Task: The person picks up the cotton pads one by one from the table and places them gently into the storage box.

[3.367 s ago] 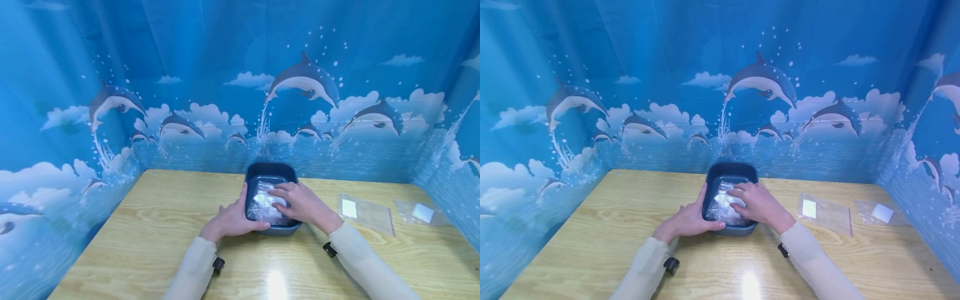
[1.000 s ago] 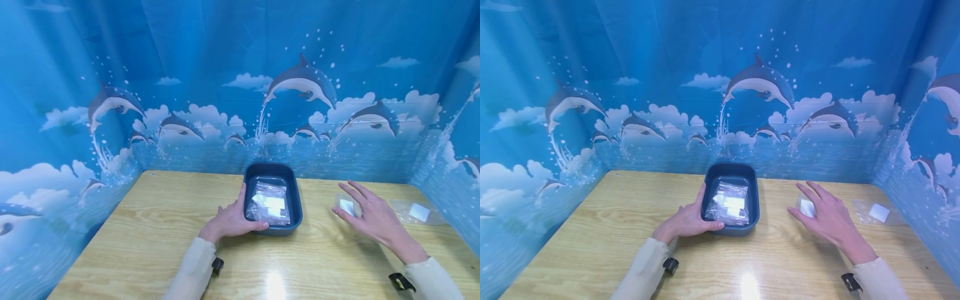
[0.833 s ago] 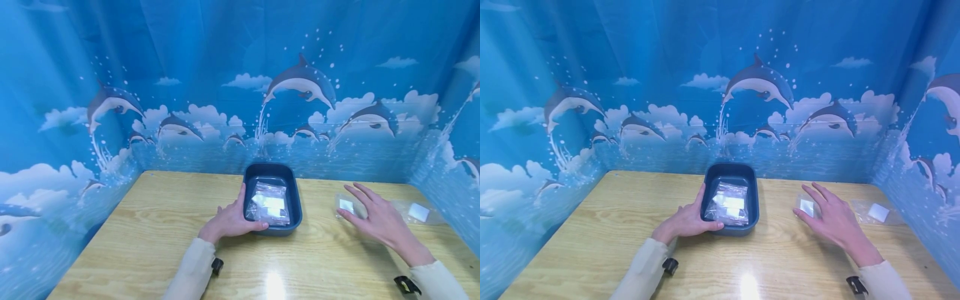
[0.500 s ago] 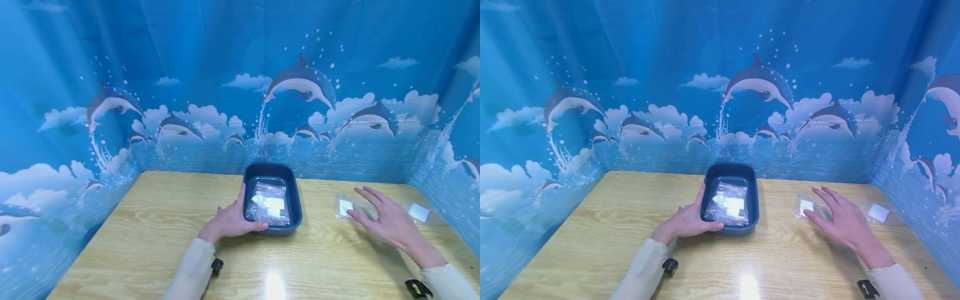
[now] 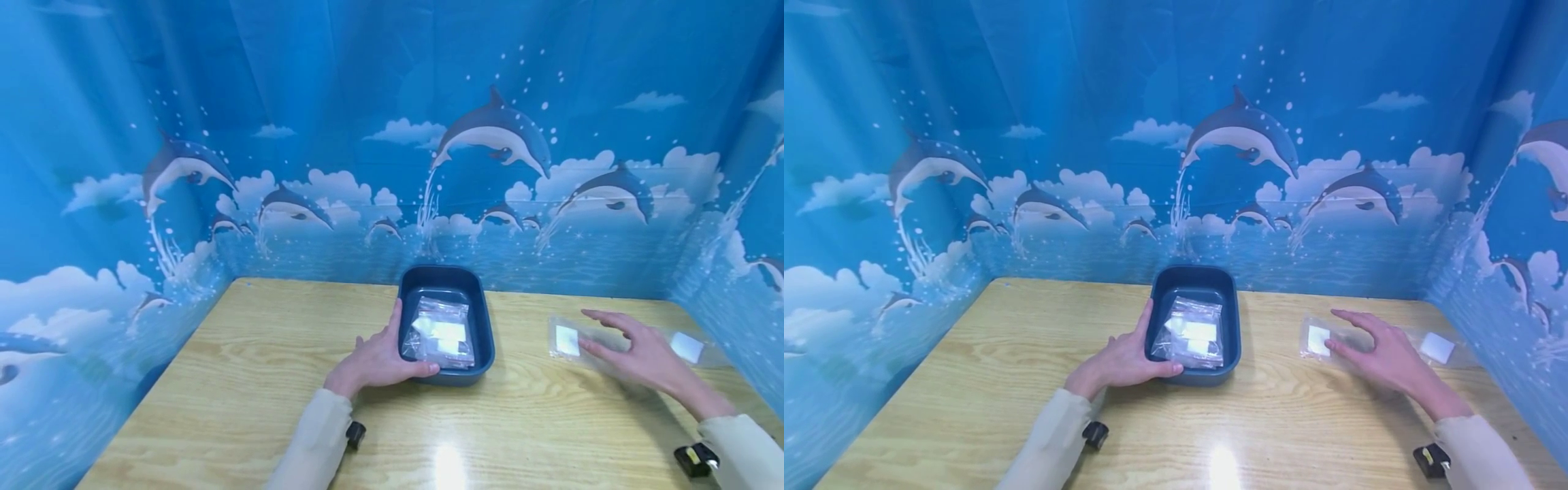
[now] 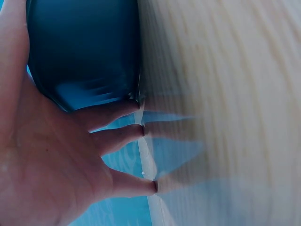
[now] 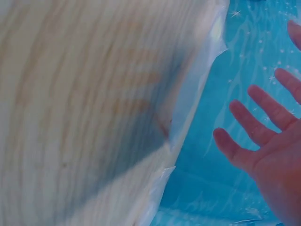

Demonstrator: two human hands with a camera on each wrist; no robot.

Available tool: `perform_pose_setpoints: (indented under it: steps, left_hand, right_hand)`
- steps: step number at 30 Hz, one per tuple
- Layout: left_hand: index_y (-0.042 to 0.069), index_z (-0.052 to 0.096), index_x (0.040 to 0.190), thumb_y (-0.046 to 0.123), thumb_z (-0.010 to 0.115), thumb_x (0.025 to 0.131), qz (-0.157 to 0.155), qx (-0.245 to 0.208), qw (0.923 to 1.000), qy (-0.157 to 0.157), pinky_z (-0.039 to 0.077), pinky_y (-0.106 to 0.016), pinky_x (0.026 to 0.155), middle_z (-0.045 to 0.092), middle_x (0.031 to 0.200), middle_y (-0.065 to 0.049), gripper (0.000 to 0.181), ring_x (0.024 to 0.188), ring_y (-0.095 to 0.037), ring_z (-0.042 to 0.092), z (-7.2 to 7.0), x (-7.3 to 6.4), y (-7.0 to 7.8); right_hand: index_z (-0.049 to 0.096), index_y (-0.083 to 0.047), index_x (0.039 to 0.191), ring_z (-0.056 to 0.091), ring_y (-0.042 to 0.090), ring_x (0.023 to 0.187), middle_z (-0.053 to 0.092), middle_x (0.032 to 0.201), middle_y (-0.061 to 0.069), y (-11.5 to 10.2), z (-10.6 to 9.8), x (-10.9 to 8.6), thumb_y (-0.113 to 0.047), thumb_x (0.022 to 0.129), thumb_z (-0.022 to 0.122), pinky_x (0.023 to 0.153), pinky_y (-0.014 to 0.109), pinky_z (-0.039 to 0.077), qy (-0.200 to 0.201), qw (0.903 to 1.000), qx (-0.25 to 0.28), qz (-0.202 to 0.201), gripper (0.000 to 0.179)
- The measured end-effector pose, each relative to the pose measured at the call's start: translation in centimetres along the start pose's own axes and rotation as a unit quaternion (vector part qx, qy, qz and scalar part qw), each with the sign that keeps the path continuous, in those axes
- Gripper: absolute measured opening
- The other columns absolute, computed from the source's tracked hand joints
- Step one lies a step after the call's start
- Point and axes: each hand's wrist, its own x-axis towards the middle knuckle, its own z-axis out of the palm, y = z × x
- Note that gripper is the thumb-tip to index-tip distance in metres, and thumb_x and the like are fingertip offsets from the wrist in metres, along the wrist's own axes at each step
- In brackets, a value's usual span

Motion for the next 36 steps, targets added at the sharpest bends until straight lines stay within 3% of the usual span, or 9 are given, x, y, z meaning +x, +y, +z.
perform_pose_setpoints:
  steps: [8, 11, 13, 15, 17, 20, 27, 33, 36]
  left_hand:
    - [0.030, -0.016, 0.164, 0.078, 0.074, 0.071, -0.002, -0.002, 1.0000, -0.001, 0.001, -0.074, 0.123, 0.030, 0.168, -0.015, 0.137, 0.153, -0.039, 0.034, 0.0, 0.0, -0.1]
    - [0.031, -0.015, 0.164, 0.078, 0.074, 0.071, -0.003, -0.002, 1.0000, 0.000, 0.001, -0.074, 0.123, 0.030, 0.168, -0.015, 0.137, 0.153, -0.039, 0.034, 0.1, 0.0, -0.1]
    - [0.030, -0.015, 0.164, 0.078, 0.074, 0.071, -0.002, -0.001, 1.0000, 0.001, 0.002, -0.074, 0.123, 0.030, 0.168, -0.015, 0.137, 0.153, -0.039, 0.035, 0.1, 0.0, -0.1]
    - [0.030, -0.015, 0.164, 0.078, 0.074, 0.072, -0.001, -0.002, 1.0000, 0.002, 0.002, -0.074, 0.123, 0.031, 0.168, -0.015, 0.137, 0.153, -0.039, 0.035, 0.1, 0.1, -0.2]
    - [0.030, -0.015, 0.164, 0.078, 0.074, 0.072, -0.001, -0.001, 1.0000, 0.002, 0.003, -0.075, 0.123, 0.031, 0.168, -0.015, 0.137, 0.153, -0.038, 0.036, 0.1, 0.2, -0.2]
    - [0.030, -0.015, 0.164, 0.078, 0.074, 0.072, -0.002, 0.001, 1.0000, 0.002, 0.003, -0.074, 0.123, 0.031, 0.168, -0.014, 0.137, 0.153, -0.038, 0.036, 0.1, 0.2, -0.1]
    - [0.030, -0.015, 0.164, 0.080, 0.073, 0.072, 0.000, 0.006, 1.0000, 0.002, 0.003, -0.074, 0.123, 0.030, 0.168, -0.014, 0.137, 0.152, -0.038, 0.036, 0.2, 0.2, -0.1]
    - [0.030, -0.015, 0.164, 0.080, 0.073, 0.072, -0.001, 0.009, 1.0000, 0.002, 0.003, -0.075, 0.123, 0.030, 0.168, -0.014, 0.137, 0.152, -0.039, 0.037, 0.2, 0.2, -0.2]
    - [0.031, -0.015, 0.164, 0.080, 0.073, 0.072, -0.002, 0.008, 1.0000, 0.002, 0.003, -0.074, 0.123, 0.030, 0.168, -0.014, 0.136, 0.152, -0.039, 0.036, 0.2, 0.2, -0.2]
  right_hand:
    - [0.059, -0.012, 0.143, 0.050, 0.065, 0.124, 0.054, 0.145, 0.033, 1.3, -0.2, 0.7, -0.048, 0.091, 0.075, 0.089, 0.078, 0.047, -0.061, 0.9978, -0.024, 0.001, 0.065]
    - [0.060, -0.013, 0.142, 0.070, 0.039, 0.083, 0.061, 0.136, 0.032, 1.8, -0.3, 0.9, -0.049, 0.089, 0.076, 0.070, 0.054, 0.057, -0.080, 0.9965, -0.025, 0.007, 0.066]
    - [0.060, -0.014, 0.142, 0.058, 0.023, 0.059, 0.064, 0.130, 0.031, 2.1, -0.3, 1.1, -0.049, 0.088, 0.077, 0.056, 0.038, 0.051, -0.093, 0.9954, -0.021, 0.011, 0.066]
    - [0.061, -0.014, 0.142, 0.055, 0.016, 0.057, 0.067, 0.125, 0.030, 2.4, -0.3, 1.3, -0.049, 0.087, 0.078, 0.051, 0.030, 0.040, -0.101, 0.9945, -0.021, 0.013, 0.067]
    - [0.062, -0.013, 0.140, 0.068, 0.031, 0.075, 0.067, 0.124, 0.032, 2.8, -0.2, 1.5, -0.048, 0.085, 0.080, 0.056, 0.035, 0.048, -0.109, 0.9938, -0.025, 0.006, 0.068]
    - [0.065, -0.010, 0.136, 0.069, 0.040, 0.100, 0.068, 0.125, 0.031, 3.1, 0.2, 1.8, -0.046, 0.081, 0.084, 0.068, 0.042, 0.054, -0.109, 0.9934, -0.032, -0.012, 0.068]
    - [0.073, -0.011, 0.125, 0.058, -0.001, 0.074, 0.073, 0.118, 0.018, 2.9, 0.9, 1.8, -0.046, 0.079, 0.086, 0.063, 0.023, 0.047, -0.093, 0.9924, -0.063, -0.049, 0.059]
    - [0.070, -0.003, 0.126, 0.055, 0.009, 0.070, 0.074, 0.095, 0.010, 2.0, 1.3, 2.1, -0.047, 0.084, 0.081, 0.059, 0.028, 0.046, -0.078, 0.9924, -0.088, -0.037, 0.062]
    - [0.063, 0.006, 0.131, 0.056, 0.011, 0.058, 0.070, 0.076, 0.001, 1.5, 1.4, 2.2, -0.046, 0.091, 0.076, 0.057, 0.028, 0.044, -0.088, 0.9934, -0.073, 0.000, 0.066]
